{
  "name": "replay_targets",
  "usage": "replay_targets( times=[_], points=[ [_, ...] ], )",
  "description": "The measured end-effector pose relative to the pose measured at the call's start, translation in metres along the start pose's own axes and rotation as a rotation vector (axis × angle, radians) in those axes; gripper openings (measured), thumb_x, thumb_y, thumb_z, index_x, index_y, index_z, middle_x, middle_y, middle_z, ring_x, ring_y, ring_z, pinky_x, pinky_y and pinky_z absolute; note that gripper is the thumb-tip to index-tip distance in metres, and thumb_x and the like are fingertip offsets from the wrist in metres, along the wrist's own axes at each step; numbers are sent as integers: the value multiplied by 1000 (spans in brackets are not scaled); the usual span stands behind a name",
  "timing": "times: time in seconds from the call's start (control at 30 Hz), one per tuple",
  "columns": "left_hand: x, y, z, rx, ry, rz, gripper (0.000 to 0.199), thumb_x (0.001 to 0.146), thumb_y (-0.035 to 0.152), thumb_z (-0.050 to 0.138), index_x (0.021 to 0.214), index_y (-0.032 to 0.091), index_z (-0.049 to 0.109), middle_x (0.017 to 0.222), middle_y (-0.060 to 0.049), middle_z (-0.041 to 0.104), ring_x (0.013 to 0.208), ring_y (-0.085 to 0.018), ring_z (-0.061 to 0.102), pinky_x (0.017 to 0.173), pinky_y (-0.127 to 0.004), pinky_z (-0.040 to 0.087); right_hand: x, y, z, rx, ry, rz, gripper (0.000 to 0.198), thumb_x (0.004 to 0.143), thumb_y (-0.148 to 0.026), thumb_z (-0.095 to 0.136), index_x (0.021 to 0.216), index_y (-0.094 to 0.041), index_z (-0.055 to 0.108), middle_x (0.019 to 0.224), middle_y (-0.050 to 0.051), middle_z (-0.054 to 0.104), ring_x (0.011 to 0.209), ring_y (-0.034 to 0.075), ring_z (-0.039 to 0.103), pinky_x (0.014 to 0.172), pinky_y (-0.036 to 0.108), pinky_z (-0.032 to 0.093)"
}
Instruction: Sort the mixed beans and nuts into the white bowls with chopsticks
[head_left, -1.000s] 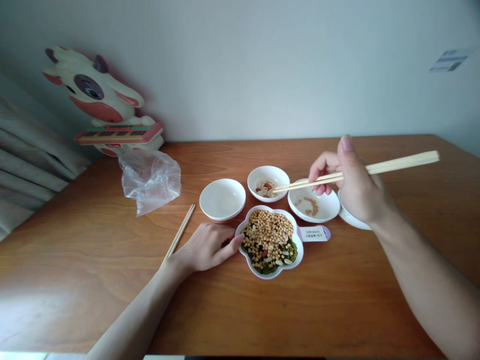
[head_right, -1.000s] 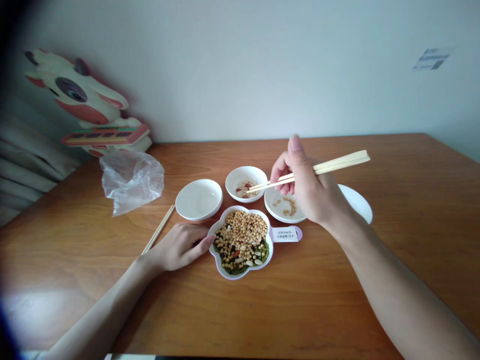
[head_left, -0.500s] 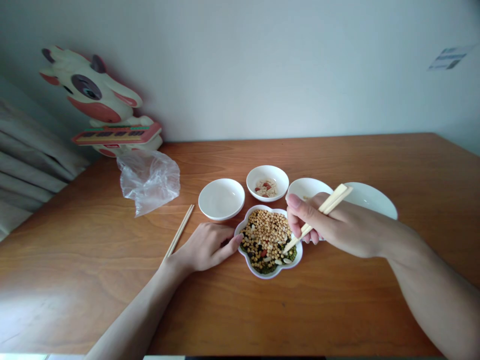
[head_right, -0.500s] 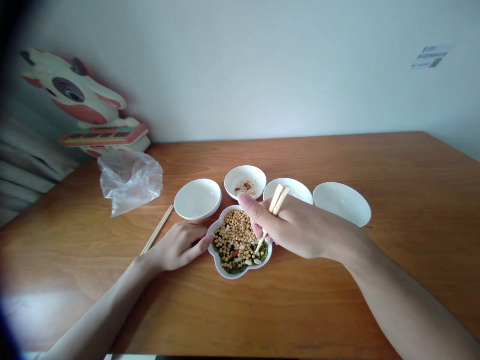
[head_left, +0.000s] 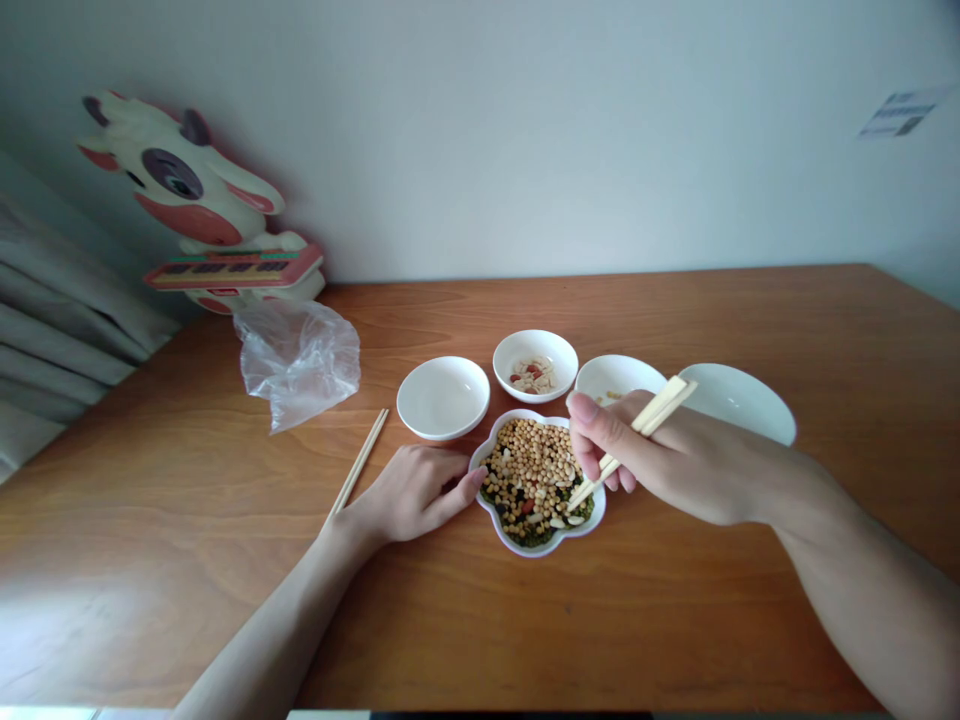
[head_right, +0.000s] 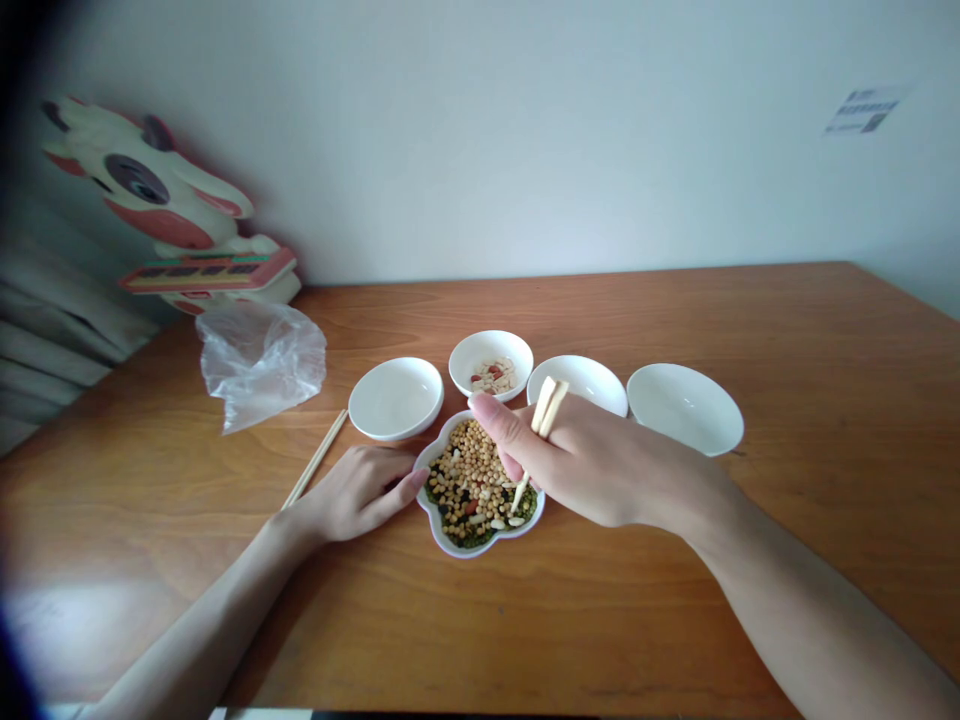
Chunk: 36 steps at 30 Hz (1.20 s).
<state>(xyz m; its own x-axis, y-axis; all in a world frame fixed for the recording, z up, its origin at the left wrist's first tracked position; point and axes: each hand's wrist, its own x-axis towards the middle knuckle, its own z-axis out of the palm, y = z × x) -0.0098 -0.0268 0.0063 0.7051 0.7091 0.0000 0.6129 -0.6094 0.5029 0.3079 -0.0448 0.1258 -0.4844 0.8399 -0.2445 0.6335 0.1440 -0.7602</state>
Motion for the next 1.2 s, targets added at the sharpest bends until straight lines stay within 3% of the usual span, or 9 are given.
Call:
replay_targets(
  times=[0.37, 0.5, 0.67, 0.77, 0.87, 1.07, 1.2],
  points=[
    [-1, -2, 1, 7, -11, -16, 52, 116, 49, 36, 78, 19, 53, 77, -4, 66, 67, -16, 55, 68, -31, 37, 3, 0, -2, 47, 146, -78, 77, 108, -77, 32, 72, -20, 70, 64, 4, 68, 59, 16, 62, 61, 30, 47],
    [-1, -1, 0, 4, -9, -14, 53, 116, 49, 36, 76, 19, 52, 75, -3, 65, 65, -15, 53, 67, -31, 35, 2, 0, -14, 171, 296, -90, 79, 108, -77, 31, 68, -22, 70, 57, 4, 62, 55, 17, 58, 56, 33, 44],
    [-1, 0, 0, 1, -2, 7, 52, 116, 47, 36, 75, 20, 50, 72, -2, 62, 63, -15, 51, 66, -31, 34, 15, 8, -20, 269, 594, -196, 74, 109, -75, 32, 72, -24, 71, 66, 7, 66, 63, 21, 61, 63, 37, 47],
    [-1, -1, 1, 4, 3, 9, 51, 116, 47, 36, 75, 20, 50, 71, -2, 62, 63, -15, 50, 66, -31, 34, 22, 16, -20, 243, 633, -191, 71, 107, -77, 33, 77, -25, 71, 72, 8, 67, 69, 23, 62, 67, 39, 49],
    [-1, -2, 2, 12, 11, 13, 52, 116, 47, 36, 75, 19, 50, 72, -3, 62, 63, -15, 50, 65, -31, 33, 22, 18, -21, 278, 573, -190, 74, 106, -80, 31, 77, -24, 70, 70, 8, 66, 67, 22, 62, 66, 38, 50],
    [-1, -3, 2, 16, 7, -2, 52, 116, 48, 36, 76, 19, 52, 74, -3, 65, 64, -14, 53, 65, -31, 33, 7, 9, -9, 284, 147, 36, 83, 101, -87, 27, 74, -21, 69, 67, 7, 68, 63, 19, 63, 59, 32, 50],
    [-1, -2, 1, 13, 9, -2, 52, 116, 48, 37, 75, 19, 52, 74, -3, 65, 64, -14, 53, 66, -31, 34, 6, 7, 3, 232, 64, 91, 82, 100, -88, 28, 78, -20, 68, 70, 6, 71, 63, 17, 64, 58, 29, 49]
  ],
)
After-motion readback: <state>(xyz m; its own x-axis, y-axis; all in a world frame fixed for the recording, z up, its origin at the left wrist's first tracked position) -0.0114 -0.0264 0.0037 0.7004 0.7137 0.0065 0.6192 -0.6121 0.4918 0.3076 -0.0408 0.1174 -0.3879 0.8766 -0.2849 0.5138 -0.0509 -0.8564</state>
